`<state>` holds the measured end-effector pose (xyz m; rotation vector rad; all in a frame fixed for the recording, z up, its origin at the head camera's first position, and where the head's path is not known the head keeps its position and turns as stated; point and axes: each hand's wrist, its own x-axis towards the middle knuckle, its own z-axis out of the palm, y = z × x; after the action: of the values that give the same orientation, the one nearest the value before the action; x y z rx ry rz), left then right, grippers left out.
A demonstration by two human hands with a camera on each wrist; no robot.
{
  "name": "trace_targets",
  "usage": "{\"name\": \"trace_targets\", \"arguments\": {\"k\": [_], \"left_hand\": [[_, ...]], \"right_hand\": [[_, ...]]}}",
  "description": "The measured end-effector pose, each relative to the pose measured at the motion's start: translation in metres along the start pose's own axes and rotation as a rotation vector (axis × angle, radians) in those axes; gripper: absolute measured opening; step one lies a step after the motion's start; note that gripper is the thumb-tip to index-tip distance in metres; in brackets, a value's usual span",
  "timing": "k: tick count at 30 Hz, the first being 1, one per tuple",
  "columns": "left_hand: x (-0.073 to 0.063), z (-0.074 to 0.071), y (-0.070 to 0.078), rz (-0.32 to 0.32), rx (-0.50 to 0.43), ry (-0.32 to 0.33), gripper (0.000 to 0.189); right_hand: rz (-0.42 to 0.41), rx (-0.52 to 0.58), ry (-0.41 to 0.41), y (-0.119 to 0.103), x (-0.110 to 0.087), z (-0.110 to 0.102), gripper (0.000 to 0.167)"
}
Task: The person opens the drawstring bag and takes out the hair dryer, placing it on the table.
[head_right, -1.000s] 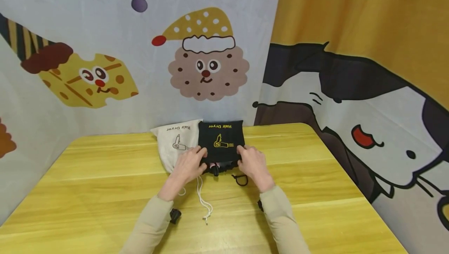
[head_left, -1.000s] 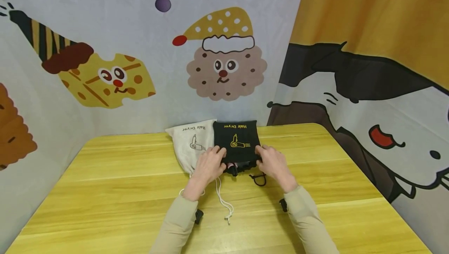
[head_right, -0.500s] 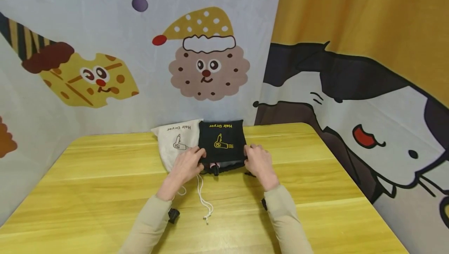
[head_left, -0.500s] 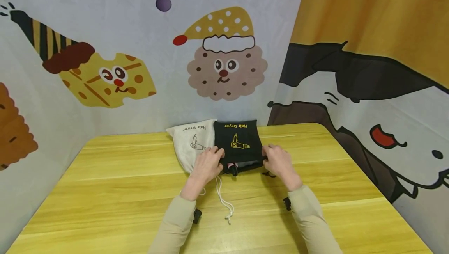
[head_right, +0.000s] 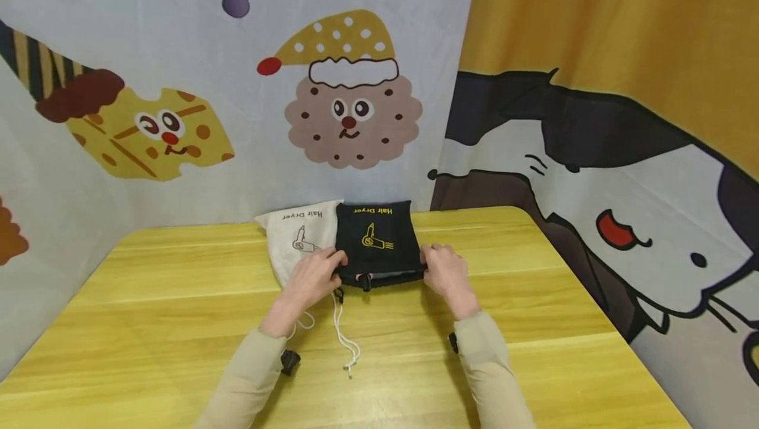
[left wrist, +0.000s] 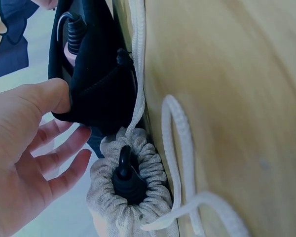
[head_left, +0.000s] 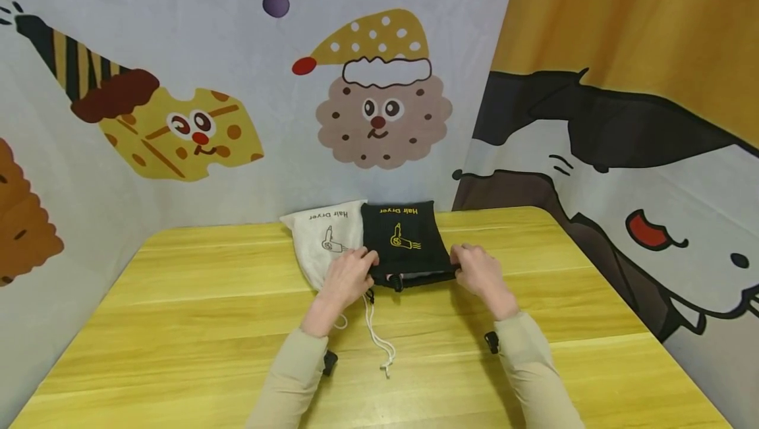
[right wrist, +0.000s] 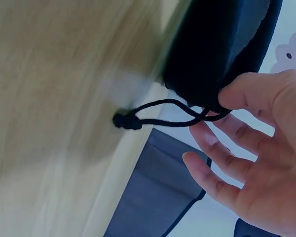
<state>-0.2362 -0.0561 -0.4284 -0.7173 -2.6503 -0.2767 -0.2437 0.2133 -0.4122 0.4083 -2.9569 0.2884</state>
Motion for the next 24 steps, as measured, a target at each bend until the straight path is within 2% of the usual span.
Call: {"name": "trace_targets", "arguments": {"k": [5,11,14,18,21,24], "left_hand": [[0.0,-0.001,0.001,0.03,-0.015,-0.03,0.025],[-0.001,-0.003,0.002,0.01,-0.072,-0.051,0.021],[-0.001,-0.005,0.003,0.003,-0.087,-0.047,0.017],[-0.001,-0.007,0.005,-0.005,-0.104,-0.04,0.013],[-0.002,-0.008,0.006,-0.01,-0.119,-0.037,0.013],[-0.002,-0.01,0.007,-0.014,-0.136,-0.038,0.013]], "right_hand": [[-0.034,-0.025,-0.031,-0.005,-0.002,0.001,0.025],[-0.075,-0.043,-0.078,-0.023,-0.009,-0.005,0.019],[-0.12,0.001,-0.108,-0.039,-0.013,-0.008,0.015],[-0.145,0.091,-0.204,-0.058,-0.018,-0.006,0.002],[-0.115,0.1,-0.243,-0.066,-0.018,0.001,0.016],[-0.074,0.091,-0.226,-0.071,-0.015,0.009,0.034]]}}
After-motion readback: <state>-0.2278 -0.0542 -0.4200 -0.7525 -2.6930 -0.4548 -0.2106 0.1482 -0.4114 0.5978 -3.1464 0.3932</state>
